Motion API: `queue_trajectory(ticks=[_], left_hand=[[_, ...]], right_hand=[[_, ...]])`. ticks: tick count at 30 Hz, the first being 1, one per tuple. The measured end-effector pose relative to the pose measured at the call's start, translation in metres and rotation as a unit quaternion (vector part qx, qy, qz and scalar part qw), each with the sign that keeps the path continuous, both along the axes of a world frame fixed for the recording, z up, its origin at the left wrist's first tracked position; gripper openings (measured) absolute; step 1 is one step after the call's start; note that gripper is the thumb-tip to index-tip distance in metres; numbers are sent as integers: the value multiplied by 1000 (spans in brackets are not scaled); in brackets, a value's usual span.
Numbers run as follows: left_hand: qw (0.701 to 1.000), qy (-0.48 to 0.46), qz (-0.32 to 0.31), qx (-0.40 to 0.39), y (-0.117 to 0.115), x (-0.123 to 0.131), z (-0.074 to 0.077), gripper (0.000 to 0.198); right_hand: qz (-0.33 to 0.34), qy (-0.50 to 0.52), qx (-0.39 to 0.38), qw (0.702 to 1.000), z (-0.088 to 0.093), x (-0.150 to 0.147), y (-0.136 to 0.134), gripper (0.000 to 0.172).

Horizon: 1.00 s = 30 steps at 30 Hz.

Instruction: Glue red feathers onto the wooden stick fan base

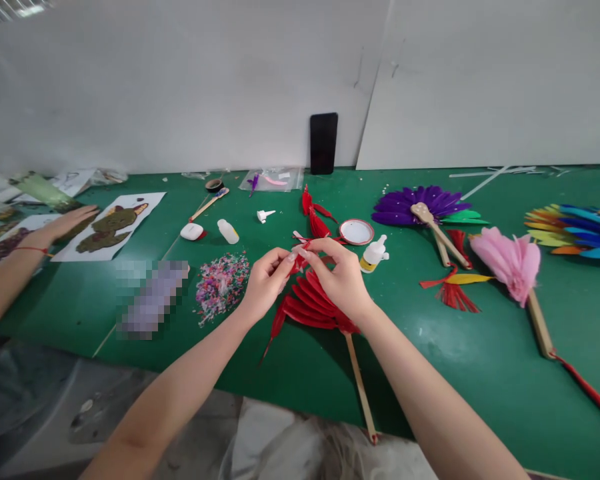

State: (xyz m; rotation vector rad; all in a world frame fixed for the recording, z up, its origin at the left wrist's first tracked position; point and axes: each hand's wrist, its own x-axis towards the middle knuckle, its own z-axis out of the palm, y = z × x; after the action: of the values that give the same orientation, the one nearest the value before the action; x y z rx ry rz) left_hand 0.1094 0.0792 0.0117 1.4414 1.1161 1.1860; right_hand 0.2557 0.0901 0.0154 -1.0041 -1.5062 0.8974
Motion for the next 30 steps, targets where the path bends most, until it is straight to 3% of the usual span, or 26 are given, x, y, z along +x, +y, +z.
queue_trajectory(ticks=[8,22,26,30], left_hand=[[996,-76,-37,-43,1,0,0,30],[993,-93,-45,-57,2,0,-2,27],[997,-65,-31,-37,1,0,0,27],[999,26,24,32,-3,2,3,27]], right_hand=[[32,1,7,999,4,7,3,27],[16,-11,-1,1000,1,5,1,15],[35,5,-10,999,2,6,1,23],[18,-10,-24,1000,2,4,1,28]])
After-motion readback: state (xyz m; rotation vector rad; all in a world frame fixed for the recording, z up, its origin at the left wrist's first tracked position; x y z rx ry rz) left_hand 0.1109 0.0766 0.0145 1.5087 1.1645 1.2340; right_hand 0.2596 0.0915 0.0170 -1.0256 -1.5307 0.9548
